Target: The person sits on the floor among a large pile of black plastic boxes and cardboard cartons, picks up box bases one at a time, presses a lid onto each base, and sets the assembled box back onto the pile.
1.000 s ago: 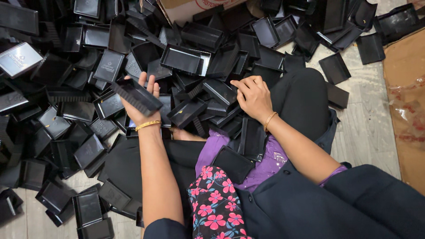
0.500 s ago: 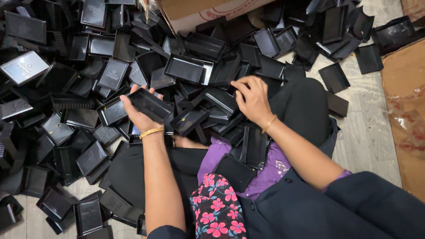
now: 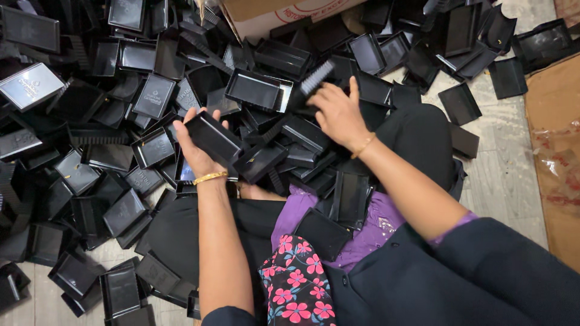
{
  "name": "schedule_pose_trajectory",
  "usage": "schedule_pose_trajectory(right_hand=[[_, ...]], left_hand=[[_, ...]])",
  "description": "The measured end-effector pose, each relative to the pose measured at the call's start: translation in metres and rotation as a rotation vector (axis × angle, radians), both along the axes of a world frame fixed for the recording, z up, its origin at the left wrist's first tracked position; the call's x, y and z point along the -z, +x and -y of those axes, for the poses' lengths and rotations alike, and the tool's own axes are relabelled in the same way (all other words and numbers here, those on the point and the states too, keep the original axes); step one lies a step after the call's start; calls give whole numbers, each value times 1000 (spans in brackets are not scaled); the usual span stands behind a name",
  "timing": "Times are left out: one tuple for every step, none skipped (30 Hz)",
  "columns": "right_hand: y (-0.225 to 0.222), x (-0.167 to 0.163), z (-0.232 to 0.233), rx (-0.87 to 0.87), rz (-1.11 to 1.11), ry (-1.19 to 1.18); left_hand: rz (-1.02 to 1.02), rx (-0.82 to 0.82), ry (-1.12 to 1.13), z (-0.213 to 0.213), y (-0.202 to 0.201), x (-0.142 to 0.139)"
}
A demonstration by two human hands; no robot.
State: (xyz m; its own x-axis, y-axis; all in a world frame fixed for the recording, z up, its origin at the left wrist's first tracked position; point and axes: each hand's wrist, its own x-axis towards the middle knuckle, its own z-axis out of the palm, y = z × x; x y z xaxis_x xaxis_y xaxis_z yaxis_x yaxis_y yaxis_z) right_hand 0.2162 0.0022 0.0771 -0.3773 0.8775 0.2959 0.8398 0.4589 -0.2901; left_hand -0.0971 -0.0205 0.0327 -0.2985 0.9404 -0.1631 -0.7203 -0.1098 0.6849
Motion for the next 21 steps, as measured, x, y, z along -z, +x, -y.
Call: schedule_pose_trajectory(right_hand=[[0,-9,2,-2,-123,-2],[1,-19,4,-4,-243,-1],[0,-29,5,18,-427,-82],[-7,-35,6,41,-613,-167],[-18,-39,6,64,-802,-252],[-32,-40,4,11,-835,-338],[-47,-40,4,-41,-868,-424],[-62,-38,4,-94,-899,-511],[-77,-33,7,-112,-821,-398],[-91,-29,14,-129,-741,-286],[-101,-24,21,-146,-657,-175],[-107,-21,28,-97,-607,-242],[-112,-18,35,-49,-556,-309],[-116,-16,39,-3,-504,-379],[-116,-15,42,4,-471,-375],[-115,-16,44,11,-437,-374],[-112,-17,44,16,-404,-372],[-109,-20,42,59,-396,-385],[-105,-22,40,100,-388,-398],[-100,-25,38,139,-380,-411],[-96,-28,37,160,-390,-402]], left_hand=[[28,25,13,0,2,-1],[58,50,28,0,4,-3],[90,74,43,0,8,-4],[119,128,75,1,12,-6],[145,181,110,2,17,-8],[168,233,148,2,21,-10],[149,271,139,5,24,-12],[130,308,130,7,27,-14],[113,348,120,9,29,-16],[106,360,113,11,30,-17],[100,372,106,12,32,-18],[93,383,101,12,33,-18],[52,371,94,12,34,-18],[13,357,86,11,35,-16],[-26,342,76,10,37,-15],[-9,341,82,10,38,-12],[8,339,88,8,40,-10],[23,336,96,7,41,-8],[39,338,100,6,41,-6],[53,339,103,5,42,-4],[67,339,106,4,43,-3]])
